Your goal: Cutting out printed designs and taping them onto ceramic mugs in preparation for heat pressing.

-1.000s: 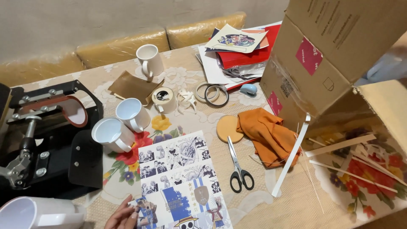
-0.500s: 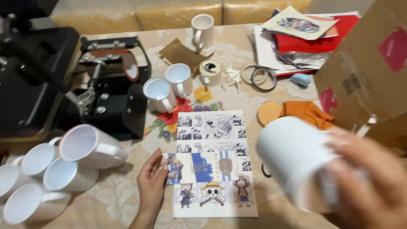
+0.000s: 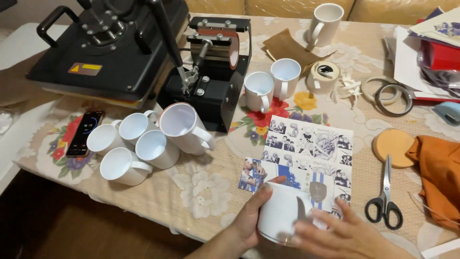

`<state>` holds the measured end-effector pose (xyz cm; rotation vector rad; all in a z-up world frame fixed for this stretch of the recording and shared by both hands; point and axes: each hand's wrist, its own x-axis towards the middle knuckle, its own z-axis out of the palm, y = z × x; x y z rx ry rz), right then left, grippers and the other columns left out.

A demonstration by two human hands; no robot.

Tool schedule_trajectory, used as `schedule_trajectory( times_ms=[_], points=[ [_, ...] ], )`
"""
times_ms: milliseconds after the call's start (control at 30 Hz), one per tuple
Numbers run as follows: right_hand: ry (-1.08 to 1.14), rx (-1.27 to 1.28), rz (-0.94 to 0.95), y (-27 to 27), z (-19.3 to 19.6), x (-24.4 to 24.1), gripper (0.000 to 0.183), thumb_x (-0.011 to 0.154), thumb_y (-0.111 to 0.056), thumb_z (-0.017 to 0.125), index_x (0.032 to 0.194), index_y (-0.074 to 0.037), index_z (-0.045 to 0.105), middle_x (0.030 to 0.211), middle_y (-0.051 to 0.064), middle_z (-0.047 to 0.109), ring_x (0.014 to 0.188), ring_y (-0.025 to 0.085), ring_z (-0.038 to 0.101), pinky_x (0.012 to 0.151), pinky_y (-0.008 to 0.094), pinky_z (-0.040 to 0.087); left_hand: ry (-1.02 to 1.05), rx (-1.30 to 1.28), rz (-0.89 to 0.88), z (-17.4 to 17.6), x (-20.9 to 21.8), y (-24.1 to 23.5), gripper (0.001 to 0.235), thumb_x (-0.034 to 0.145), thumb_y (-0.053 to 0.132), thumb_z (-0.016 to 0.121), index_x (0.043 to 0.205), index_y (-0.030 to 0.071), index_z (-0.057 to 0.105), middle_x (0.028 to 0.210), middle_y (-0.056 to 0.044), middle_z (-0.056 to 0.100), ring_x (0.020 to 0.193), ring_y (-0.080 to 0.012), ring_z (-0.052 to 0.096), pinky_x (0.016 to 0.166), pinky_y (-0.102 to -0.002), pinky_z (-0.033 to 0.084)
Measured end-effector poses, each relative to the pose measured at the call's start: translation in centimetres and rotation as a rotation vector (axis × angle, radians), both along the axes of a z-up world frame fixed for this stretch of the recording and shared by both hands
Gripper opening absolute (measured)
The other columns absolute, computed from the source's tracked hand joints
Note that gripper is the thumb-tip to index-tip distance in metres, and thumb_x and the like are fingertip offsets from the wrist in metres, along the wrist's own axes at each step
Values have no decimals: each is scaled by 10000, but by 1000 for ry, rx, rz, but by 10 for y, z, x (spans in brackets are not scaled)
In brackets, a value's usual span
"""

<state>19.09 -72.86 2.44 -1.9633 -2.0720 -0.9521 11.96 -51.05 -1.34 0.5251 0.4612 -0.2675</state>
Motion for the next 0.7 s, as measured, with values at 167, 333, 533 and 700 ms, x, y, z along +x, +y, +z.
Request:
schedule_trajectory(
  times_ms=[167,333,533,700],
  points=[
    [889,118,-291,9,-10,-7,1402,534,-544,954,1566,-34,154,1635,242,236,1520,378,265,1228,545,215,47,-205,19,11,6,-1,699,830,485,664,1307,-24,625,1131,-247,699,994,-369,685,850,-472,565],
    [1288,89,-460,27,-21,0,1231,539,-316,990,1522,-44,301,1537,145,440,1397,274,462,1106,410,396,-22,-183,-3,23,18,4,694,891,495,614,1369,-8,590,1166,-236,687,1036,-371,676,828,-463,571],
    [1573,441,-536,32,-15,28,1198,455,-61,921,1493,6,327,1450,194,499,1335,287,519,1159,395,407,-125,860,-73,34,12,58,762,793,530,559,1436,179,349,1553,-16,502,1424,-218,484,1203,-538,308],
    [1667,396,-566,26,-31,31,1200,496,-16,889,1538,-91,299,1495,123,391,1313,242,514,1108,362,417,22,622,268,23,0,86,495,835,61,605,1321,62,509,1440,-146,582,1389,-252,517,1168,-353,400]
  ],
)
